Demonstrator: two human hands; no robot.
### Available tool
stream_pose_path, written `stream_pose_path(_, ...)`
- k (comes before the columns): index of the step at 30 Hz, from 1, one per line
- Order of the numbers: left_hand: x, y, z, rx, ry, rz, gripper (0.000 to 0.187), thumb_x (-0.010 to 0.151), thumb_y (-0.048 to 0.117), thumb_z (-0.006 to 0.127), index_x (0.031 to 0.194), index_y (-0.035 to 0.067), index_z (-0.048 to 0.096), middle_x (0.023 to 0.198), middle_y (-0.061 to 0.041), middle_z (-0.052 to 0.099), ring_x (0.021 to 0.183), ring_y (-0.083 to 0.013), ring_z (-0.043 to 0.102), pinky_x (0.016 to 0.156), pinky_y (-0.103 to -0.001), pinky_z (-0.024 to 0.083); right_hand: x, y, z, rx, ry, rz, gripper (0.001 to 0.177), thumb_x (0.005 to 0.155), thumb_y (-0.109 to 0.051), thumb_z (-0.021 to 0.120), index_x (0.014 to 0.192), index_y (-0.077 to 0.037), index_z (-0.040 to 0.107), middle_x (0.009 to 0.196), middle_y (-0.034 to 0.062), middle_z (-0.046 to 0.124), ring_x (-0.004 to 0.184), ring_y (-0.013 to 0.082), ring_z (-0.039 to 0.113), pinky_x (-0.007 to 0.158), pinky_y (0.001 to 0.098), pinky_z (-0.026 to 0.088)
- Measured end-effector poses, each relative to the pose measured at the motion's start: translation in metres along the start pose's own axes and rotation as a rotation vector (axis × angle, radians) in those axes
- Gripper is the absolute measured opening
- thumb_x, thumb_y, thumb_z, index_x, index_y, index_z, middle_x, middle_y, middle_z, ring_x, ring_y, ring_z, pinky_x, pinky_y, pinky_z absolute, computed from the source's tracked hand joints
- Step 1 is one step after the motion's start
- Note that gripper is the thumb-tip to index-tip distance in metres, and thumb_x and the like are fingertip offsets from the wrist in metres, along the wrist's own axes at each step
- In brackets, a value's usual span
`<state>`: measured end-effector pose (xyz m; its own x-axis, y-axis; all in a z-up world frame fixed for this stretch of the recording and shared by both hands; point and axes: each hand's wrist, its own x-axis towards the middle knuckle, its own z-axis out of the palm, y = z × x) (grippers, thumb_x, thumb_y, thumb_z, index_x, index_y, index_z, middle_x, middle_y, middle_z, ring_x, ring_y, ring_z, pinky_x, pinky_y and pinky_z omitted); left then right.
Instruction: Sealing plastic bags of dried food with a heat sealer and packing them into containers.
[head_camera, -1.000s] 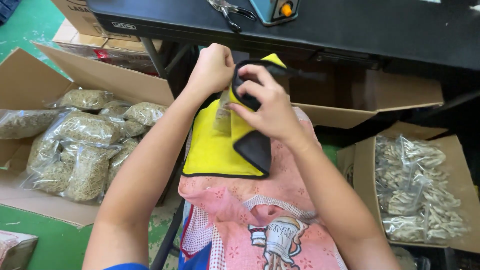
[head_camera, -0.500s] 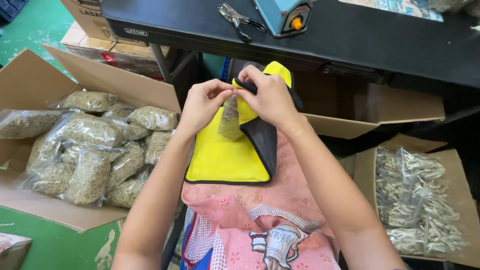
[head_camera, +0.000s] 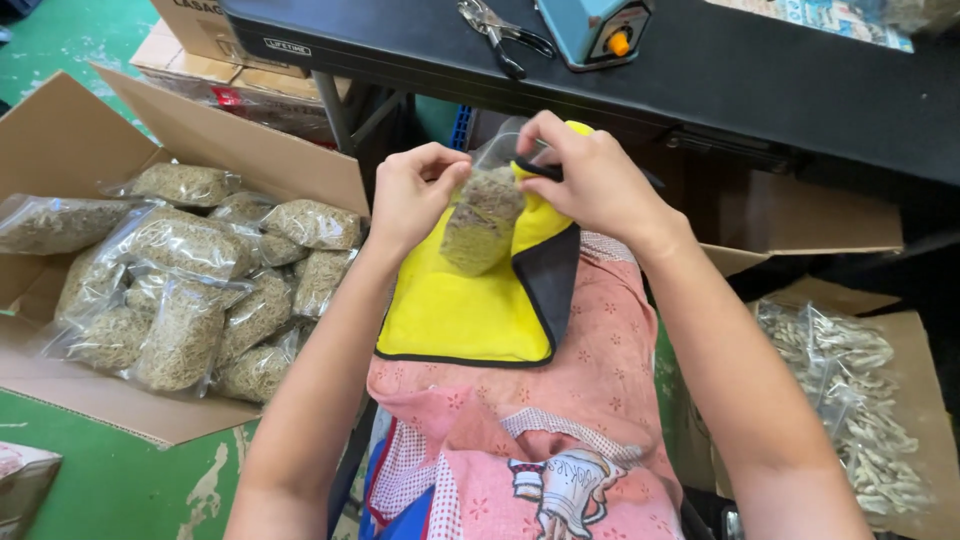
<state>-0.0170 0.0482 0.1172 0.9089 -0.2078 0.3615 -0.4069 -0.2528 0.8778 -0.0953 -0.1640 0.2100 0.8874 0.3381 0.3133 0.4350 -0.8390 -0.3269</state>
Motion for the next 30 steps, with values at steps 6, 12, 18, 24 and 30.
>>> stream_pose_path(6, -0.009, 0.018, 0.013, -0.102, -0.001, 0.012, 0.012, 0.089, 0.012, 0.078, 0.096, 0.022, 0.081, 0.075, -0.003, 0.077, 0.075, -0.0074, 0.072, 0.071, -0.026, 0.061, 0.014, -0.016, 0.005, 0.015, -0.003, -0.031, 0.043, 0.092, -0.013, 0.078, 0.124, -0.020, 0.051, 0.092, 0.0217, 0.076, 0.089, 0.0453, 0.074, 0.085, 0.0522, 0.058)
stream_pose_path(12, 0.008, -0.004, -0.004, -0.387, 0.216, -0.078, 0.005, 0.091, 0.007, 0.076, 0.092, 0.011, 0.078, 0.078, -0.001, 0.074, 0.070, -0.0037, 0.067, 0.067, -0.021, 0.060, -0.017, -0.003, -0.005, -0.010, -0.026, -0.120, 0.041, 0.089, -0.013, 0.077, 0.121, -0.016, 0.052, 0.092, 0.0206, 0.075, 0.093, 0.0418, 0.073, 0.083, 0.0526, 0.058)
stream_pose_path(18, 0.041, -0.033, 0.029, -0.575, 0.143, -0.195, 0.006, 0.085, 0.011, 0.080, 0.089, 0.009, 0.077, 0.077, -0.005, 0.072, 0.071, -0.0087, 0.068, 0.065, -0.022, 0.061, -0.039, -0.026, -0.003, 0.061, 0.032, -0.404, 0.015, 0.092, -0.011, 0.074, 0.100, -0.007, 0.062, 0.089, 0.0162, 0.072, 0.098, 0.0386, 0.073, 0.086, 0.0471, 0.059)
stream_pose_path(24, 0.031, 0.011, 0.065, -0.643, -0.370, -0.316, 0.005, 0.082, 0.007, 0.077, 0.087, 0.006, 0.076, 0.074, -0.013, 0.073, 0.071, -0.0180, 0.076, 0.064, -0.026, 0.061, -0.050, -0.058, 0.019, 0.168, 0.030, -0.657, 0.010, 0.100, -0.015, 0.064, 0.098, -0.005, 0.063, 0.080, 0.0090, 0.066, 0.085, 0.0301, 0.073, 0.098, 0.0471, 0.056)
stream_pose_path(30, 0.039, -0.008, 0.087, -0.535, -0.409, -0.050, 0.024, 0.085, 0.011, 0.082, 0.108, 0.012, 0.079, 0.098, -0.014, 0.078, 0.093, -0.0167, 0.071, 0.083, -0.032, 0.061, -0.034, -0.037, 0.045, 0.047, 0.179, -0.556, 0.018, 0.089, -0.002, 0.073, 0.105, -0.003, 0.066, 0.091, 0.0133, 0.067, 0.098, 0.0359, 0.070, 0.088, 0.0492, 0.059)
